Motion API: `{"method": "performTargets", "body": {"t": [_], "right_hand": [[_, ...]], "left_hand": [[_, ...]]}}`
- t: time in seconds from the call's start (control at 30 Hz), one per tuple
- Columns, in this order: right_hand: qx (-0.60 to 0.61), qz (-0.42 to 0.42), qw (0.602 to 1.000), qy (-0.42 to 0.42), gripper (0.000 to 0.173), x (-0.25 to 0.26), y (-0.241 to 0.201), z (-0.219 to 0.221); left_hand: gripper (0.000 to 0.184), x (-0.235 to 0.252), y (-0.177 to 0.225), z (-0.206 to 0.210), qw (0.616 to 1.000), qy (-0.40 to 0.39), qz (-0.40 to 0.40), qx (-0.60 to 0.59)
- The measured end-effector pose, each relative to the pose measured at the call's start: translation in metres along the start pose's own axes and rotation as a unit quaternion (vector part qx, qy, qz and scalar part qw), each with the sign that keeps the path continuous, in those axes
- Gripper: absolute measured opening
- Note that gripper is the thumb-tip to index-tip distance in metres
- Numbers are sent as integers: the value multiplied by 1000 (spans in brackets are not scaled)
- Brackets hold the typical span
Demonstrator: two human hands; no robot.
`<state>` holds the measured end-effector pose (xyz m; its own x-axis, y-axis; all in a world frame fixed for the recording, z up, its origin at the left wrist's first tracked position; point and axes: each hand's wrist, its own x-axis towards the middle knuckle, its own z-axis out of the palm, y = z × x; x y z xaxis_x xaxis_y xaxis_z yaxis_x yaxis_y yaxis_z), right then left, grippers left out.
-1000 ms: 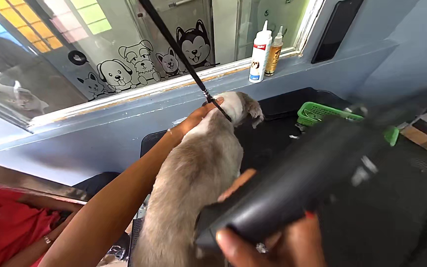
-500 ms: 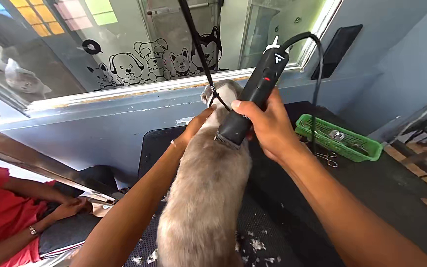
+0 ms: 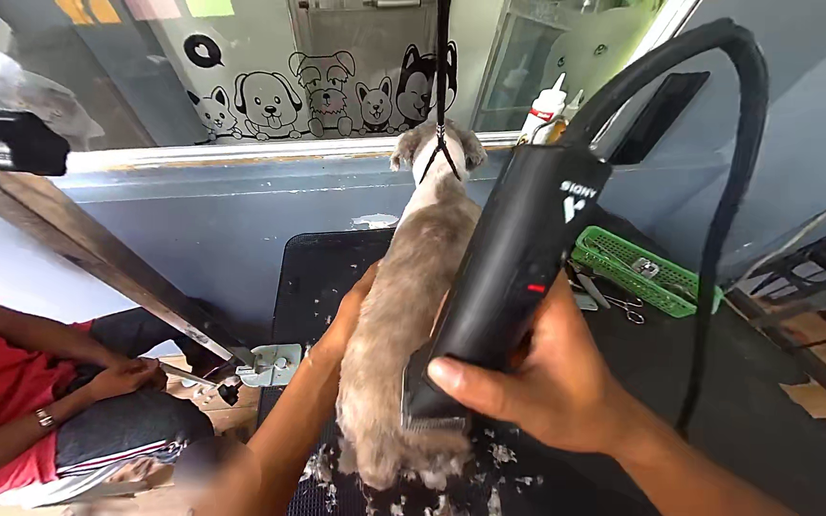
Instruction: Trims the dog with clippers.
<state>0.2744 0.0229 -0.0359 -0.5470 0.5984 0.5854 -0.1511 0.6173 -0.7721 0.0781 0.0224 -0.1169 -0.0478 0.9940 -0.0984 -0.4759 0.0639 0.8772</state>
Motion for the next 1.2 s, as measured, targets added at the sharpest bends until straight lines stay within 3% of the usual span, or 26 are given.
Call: {"method": "performTargets", "body": {"t": [0.07,0.2,0.3,0.4,0.47,0.6,0.7,0.83,0.9,1.0,1.13,1.2], "right_hand": [[-47,-2,999,23,68,20,-2,-12],[-133,71,978,147,78,85,23,-44],[-184,139,966,118,83,96,43,-53],[-188,151,967,77,75,73,34,-39],[-201,127,970,54,78,55,19,-26],[-244,74,967,28,90,20,-3,-3],[-235,30,971,12,88,-6,-5,1],[-81,98,992,21,62,-15,-20,-19],[-54,155,982,91,52,-3,-31,-35],[-18,204,964,171,44,27,-44,-56],[-96,203,951,211,24,68,-42,-67],[-146,192,952,189,25,92,-33,-72]], "left_hand": [[40,-16,-5,-6,999,7,-8,37],[35,-46,-21,-9,997,55,-3,58],[26,-66,-47,-12,972,147,157,94],[11,-98,-82,-12,890,242,351,164],[9,-124,-101,0,882,219,374,186],[23,-142,-135,25,933,168,278,153],[29,-121,-132,50,974,186,119,-47],[33,-75,-108,68,931,224,-35,-285],[38,-60,-106,60,905,160,-57,-389],[35,-50,-112,52,888,86,-73,-447],[35,-52,-127,54,880,28,-66,-470],[31,-56,-132,61,849,-4,-52,-525]]}}
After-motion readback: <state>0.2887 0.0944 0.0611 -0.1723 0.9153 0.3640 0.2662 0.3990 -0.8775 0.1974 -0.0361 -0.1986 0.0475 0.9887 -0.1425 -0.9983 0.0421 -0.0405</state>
